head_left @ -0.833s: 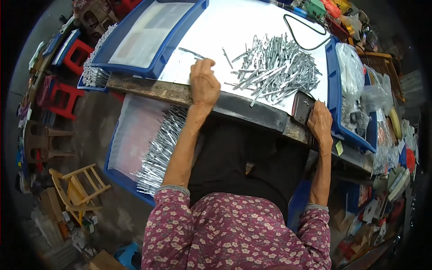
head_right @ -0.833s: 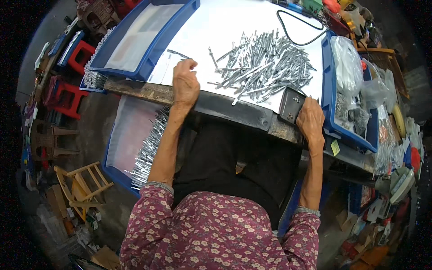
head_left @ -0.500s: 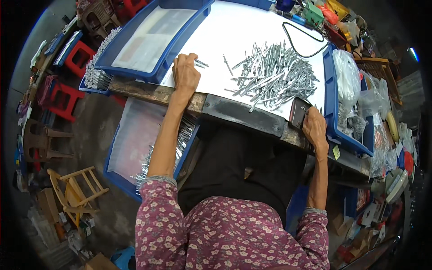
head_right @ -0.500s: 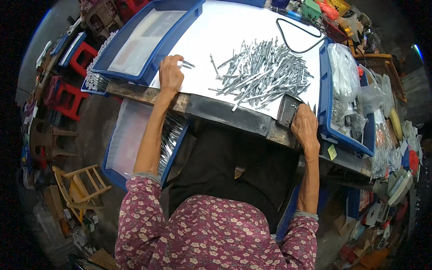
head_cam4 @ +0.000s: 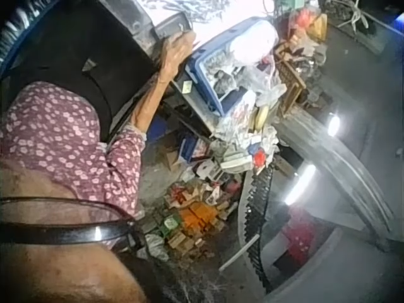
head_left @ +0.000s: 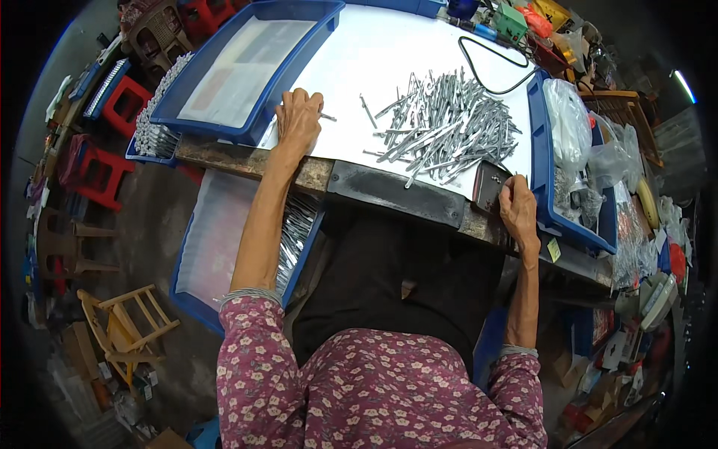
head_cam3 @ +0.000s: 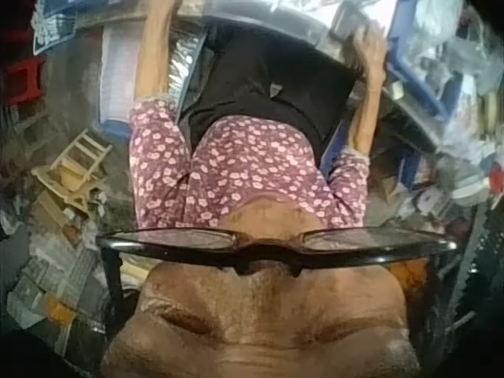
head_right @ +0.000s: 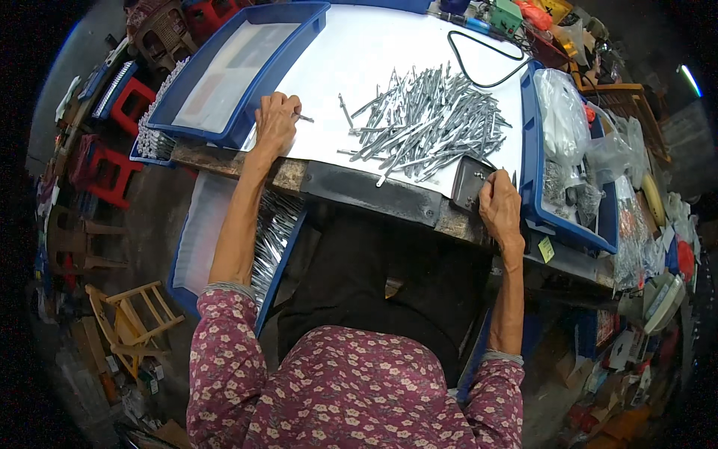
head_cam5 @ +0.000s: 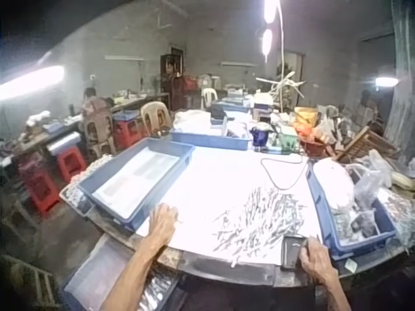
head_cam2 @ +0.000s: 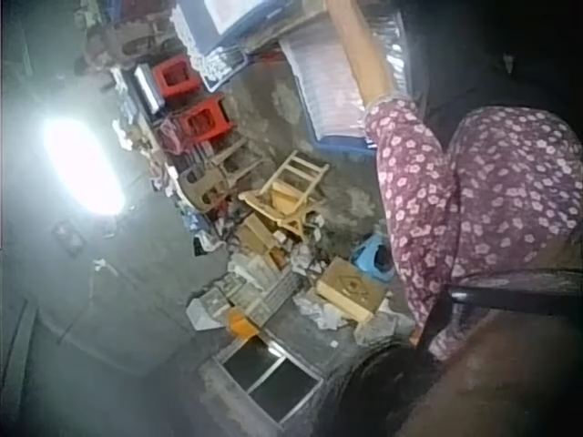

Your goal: Sorting and inspecting small metal hardware components at a workbench.

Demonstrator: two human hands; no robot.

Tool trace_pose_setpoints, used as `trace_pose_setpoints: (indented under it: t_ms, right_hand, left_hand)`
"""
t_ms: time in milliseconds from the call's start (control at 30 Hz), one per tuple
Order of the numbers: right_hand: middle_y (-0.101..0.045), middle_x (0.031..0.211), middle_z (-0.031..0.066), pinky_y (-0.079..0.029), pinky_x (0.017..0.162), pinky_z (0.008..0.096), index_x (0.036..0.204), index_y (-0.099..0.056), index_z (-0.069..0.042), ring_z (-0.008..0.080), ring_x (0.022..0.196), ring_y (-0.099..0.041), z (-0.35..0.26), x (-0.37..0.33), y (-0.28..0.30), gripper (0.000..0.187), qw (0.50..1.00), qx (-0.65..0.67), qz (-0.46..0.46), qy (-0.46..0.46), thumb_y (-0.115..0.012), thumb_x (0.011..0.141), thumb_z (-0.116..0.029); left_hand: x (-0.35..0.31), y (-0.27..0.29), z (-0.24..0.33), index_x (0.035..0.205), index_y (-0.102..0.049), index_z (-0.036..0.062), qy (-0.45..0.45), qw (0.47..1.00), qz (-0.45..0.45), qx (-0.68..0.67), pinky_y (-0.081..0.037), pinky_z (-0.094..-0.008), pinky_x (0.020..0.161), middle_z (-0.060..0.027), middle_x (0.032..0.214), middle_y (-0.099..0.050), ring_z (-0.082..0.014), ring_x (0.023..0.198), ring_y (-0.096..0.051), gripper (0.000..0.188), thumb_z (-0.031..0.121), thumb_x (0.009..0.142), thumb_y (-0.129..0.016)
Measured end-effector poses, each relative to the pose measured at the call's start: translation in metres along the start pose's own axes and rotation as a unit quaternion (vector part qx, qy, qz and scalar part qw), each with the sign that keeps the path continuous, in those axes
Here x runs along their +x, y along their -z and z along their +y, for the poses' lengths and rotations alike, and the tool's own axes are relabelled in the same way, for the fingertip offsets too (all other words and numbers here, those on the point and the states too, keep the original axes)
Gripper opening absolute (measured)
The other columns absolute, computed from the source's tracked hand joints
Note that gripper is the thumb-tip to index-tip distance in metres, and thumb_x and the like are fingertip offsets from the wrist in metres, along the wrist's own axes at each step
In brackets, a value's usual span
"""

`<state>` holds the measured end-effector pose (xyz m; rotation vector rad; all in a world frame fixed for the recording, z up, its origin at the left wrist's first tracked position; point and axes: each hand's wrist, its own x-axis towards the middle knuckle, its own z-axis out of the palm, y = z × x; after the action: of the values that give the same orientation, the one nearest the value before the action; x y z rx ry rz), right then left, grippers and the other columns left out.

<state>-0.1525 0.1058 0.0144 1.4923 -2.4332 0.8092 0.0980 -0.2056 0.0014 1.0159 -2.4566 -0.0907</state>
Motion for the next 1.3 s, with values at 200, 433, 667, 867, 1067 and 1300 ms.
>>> trace_pose_setpoints:
  t_ms: [200, 433, 667, 867, 1067, 1300]
  right_hand:
    - [-0.041, 0.060, 0.0041, -0.033, 0.048, 0.0270, 0.074, -0.044, 0.001, 0.0110, 0.053, -0.039, -0.006, 0.000, 0.004, 0.011, 0.985, 0.148, -0.037, -0.078, -0.048, 0.081, -0.007]
    - [-0.041, 0.060, -0.0007, -0.031, 0.048, 0.0229, 0.070, -0.048, 0.001, 0.0062, 0.056, -0.036, -0.003, -0.001, 0.005, 0.013, 0.969, 0.220, -0.021, -0.111, -0.050, 0.079, -0.008]
    - [-0.041, 0.061, -0.0013, -0.031, 0.049, 0.0220, 0.071, -0.049, 0.001, 0.0058, 0.057, -0.037, -0.009, -0.004, 0.005, 0.012, 0.963, 0.231, -0.038, -0.134, -0.051, 0.079, -0.008]
    - [-0.048, 0.070, -0.0029, -0.033, 0.053, 0.0182, 0.081, -0.054, -0.001, 0.0044, 0.060, -0.041, 0.007, -0.005, -0.002, 0.005, 0.954, 0.268, 0.012, -0.133, -0.055, 0.077, -0.004]
    - [-0.048, 0.069, -0.0035, -0.030, 0.051, 0.0176, 0.093, -0.057, 0.001, 0.0033, 0.058, -0.038, -0.001, -0.001, -0.006, 0.015, 0.923, 0.352, -0.014, -0.152, -0.051, 0.083, -0.009]
    - [-0.051, 0.070, 0.0000, -0.035, 0.054, 0.0189, 0.090, -0.056, 0.002, 0.0059, 0.058, -0.041, -0.005, -0.007, 0.004, 0.016, 0.874, 0.442, -0.020, -0.200, -0.052, 0.085, -0.013]
  left_hand:
    - [-0.008, -0.011, 0.004, 0.083, -0.052, 0.0047, -0.053, 0.998, -0.007, -0.013, -0.033, -0.0406, 0.076, -0.0117, 0.090, -0.048, -0.0282, 0.089, -0.042, 0.007, 0.005, 0.076, -0.052]
    - [-0.019, -0.015, 0.019, 0.085, -0.047, 0.0037, -0.056, 0.998, -0.027, -0.021, -0.034, -0.0410, 0.072, -0.0127, 0.085, -0.049, -0.0292, 0.084, -0.045, 0.009, 0.007, 0.076, -0.049]
    - [-0.022, -0.013, 0.025, 0.083, -0.045, 0.0010, 0.013, 0.996, -0.001, -0.094, -0.036, -0.0434, 0.071, -0.0180, 0.080, -0.052, -0.0322, 0.079, -0.049, 0.012, -0.002, 0.072, -0.045]
    - [-0.013, -0.019, 0.028, 0.081, -0.046, 0.0027, -0.007, 0.977, 0.092, -0.193, -0.036, -0.0415, 0.068, -0.0154, 0.075, -0.050, -0.0312, 0.072, -0.046, 0.009, 0.004, 0.079, -0.038]
    - [-0.012, -0.006, 0.035, 0.092, -0.053, -0.0001, -0.009, 0.956, 0.132, -0.263, -0.041, -0.0350, 0.075, -0.0132, 0.087, -0.054, -0.0263, 0.083, -0.050, 0.015, 0.005, 0.084, -0.042]
    - [-0.019, 0.002, 0.077, 0.098, -0.055, -0.0011, 0.006, 0.931, 0.114, -0.346, -0.045, -0.0318, 0.073, -0.0120, 0.091, -0.055, -0.0217, 0.083, -0.054, 0.017, 0.006, 0.087, -0.043]
